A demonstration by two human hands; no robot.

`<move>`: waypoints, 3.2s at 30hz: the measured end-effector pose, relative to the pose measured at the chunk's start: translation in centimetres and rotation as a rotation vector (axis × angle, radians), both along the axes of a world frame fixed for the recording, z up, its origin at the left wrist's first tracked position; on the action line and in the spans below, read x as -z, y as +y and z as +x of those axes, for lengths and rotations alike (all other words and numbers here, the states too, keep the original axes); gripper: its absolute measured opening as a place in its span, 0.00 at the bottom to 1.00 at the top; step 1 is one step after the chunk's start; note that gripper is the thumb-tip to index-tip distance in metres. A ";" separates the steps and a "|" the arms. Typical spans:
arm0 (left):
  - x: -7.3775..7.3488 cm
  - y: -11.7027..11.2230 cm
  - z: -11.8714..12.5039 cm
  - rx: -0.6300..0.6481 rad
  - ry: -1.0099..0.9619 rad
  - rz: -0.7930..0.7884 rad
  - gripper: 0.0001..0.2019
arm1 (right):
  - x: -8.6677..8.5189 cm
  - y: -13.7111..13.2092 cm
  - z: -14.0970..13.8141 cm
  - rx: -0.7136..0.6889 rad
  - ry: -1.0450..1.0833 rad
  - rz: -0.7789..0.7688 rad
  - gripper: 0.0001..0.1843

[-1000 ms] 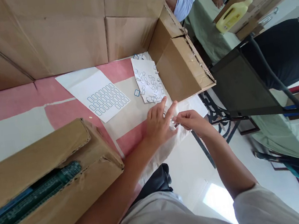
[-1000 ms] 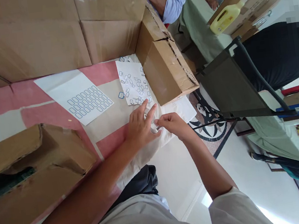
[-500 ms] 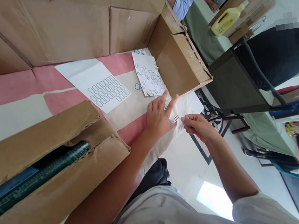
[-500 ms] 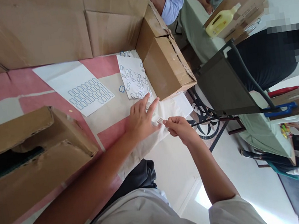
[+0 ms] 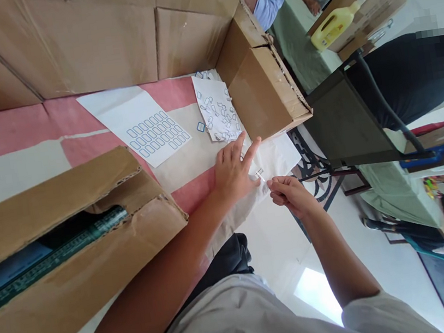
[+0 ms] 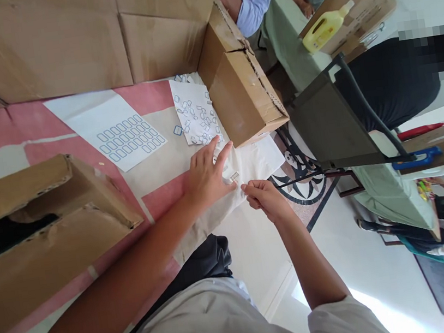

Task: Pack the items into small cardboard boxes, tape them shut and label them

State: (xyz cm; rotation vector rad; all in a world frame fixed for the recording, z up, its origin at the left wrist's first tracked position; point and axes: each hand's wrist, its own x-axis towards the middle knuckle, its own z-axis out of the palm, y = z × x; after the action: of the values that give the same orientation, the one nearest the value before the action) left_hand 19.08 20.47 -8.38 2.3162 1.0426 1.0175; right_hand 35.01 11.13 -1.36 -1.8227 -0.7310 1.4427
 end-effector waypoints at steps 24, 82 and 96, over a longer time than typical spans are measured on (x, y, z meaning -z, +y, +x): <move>0.1 0.0 0.1 -0.019 -0.005 0.019 0.49 | -0.3 0.1 0.4 0.013 0.048 -0.033 0.32; -10.4 -10.4 -12.9 0.037 -0.312 0.420 0.13 | 0.1 -2.0 -7.6 -0.088 -0.575 0.405 0.29; -10.7 -12.3 -17.7 -0.492 -0.730 -0.123 0.11 | -3.8 0.8 -15.9 -0.419 0.201 0.845 0.14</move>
State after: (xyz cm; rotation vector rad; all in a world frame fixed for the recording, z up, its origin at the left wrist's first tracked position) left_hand 1.40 8.21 2.35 1.3948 1.3028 1.7395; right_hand 19.14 11.91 2.39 -0.8961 -1.4069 1.2430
